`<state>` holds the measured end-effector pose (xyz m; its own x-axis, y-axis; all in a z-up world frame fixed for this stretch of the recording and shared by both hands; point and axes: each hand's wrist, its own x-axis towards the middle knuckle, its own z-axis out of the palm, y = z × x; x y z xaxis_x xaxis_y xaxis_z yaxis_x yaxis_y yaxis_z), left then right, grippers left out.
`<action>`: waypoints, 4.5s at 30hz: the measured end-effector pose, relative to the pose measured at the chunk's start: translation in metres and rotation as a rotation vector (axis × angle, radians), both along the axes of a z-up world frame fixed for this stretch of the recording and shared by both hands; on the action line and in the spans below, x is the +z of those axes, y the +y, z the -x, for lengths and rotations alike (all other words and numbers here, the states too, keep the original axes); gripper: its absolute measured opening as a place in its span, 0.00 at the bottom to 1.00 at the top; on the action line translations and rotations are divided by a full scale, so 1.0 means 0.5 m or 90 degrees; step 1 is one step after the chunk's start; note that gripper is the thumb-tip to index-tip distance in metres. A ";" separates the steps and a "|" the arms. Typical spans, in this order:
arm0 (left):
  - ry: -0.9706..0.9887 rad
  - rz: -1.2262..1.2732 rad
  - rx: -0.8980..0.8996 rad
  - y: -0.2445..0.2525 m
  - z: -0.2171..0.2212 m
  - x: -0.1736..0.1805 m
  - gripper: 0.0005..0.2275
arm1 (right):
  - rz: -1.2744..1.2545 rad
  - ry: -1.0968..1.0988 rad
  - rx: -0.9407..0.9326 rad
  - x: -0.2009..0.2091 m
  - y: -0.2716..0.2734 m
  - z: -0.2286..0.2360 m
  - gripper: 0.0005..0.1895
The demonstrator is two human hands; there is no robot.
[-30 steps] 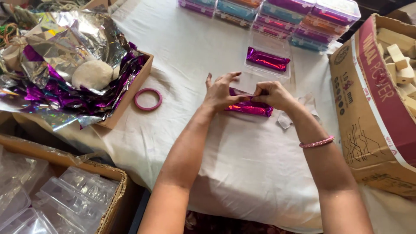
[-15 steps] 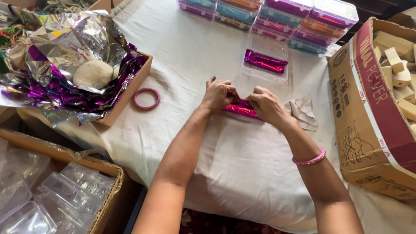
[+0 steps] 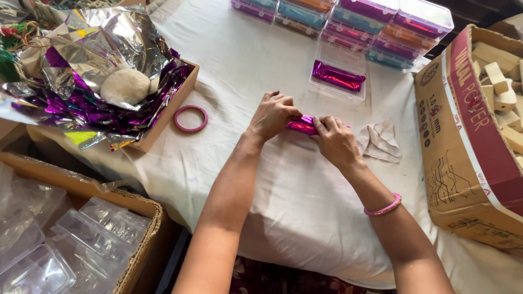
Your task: Cleaning and polishing wooden blocks and packaging them into purple foil wraps.
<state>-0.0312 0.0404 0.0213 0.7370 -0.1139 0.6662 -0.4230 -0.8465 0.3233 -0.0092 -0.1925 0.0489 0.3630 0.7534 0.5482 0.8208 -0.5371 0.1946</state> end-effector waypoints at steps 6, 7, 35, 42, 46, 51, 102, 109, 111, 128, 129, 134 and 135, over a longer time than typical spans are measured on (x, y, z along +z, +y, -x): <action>-0.017 -0.003 -0.024 -0.010 0.041 0.044 0.10 | -0.021 -0.043 0.024 -0.051 -0.009 -0.031 0.24; -0.015 0.001 -0.023 -0.015 0.034 0.037 0.10 | -0.017 -0.041 0.026 -0.053 -0.012 -0.035 0.24; 0.287 0.278 0.143 -0.003 0.006 0.011 0.30 | -0.108 0.025 0.009 -0.060 -0.043 -0.024 0.21; 0.273 0.381 0.183 0.007 -0.008 0.004 0.25 | -0.114 -0.018 -0.005 -0.043 -0.032 -0.010 0.22; -0.156 0.032 0.165 -0.013 0.022 0.010 0.23 | -0.072 -0.141 -0.033 -0.049 -0.041 -0.018 0.20; -0.098 -0.204 -0.009 -0.097 0.028 0.021 0.26 | -0.103 -0.051 -0.028 -0.054 -0.040 -0.019 0.17; -0.143 -0.220 0.004 -0.130 -0.074 -0.027 0.06 | 0.030 0.800 -0.090 0.075 -0.032 -0.560 0.21; -0.134 -0.220 0.026 -0.137 -0.085 -0.038 0.07 | 0.147 0.546 -0.228 0.118 0.011 -0.489 0.20; -0.130 -0.210 0.021 -0.137 -0.081 -0.038 0.06 | 0.169 0.472 -0.267 0.113 0.014 -0.484 0.18; -0.107 -0.184 0.023 -0.135 -0.084 -0.036 0.06 | -0.626 0.759 -0.376 -0.070 -0.084 -0.737 0.41; -0.101 -0.181 0.021 -0.136 -0.084 -0.038 0.06 | -0.764 0.918 -0.328 -0.079 -0.091 -0.746 0.39; -0.064 -0.189 0.028 -0.136 -0.083 -0.036 0.06 | -0.845 0.862 -0.175 -0.168 -0.136 -0.806 0.31; -0.063 -0.195 0.032 -0.138 -0.090 -0.039 0.05 | -0.876 0.854 -0.179 -0.159 -0.133 -0.786 0.32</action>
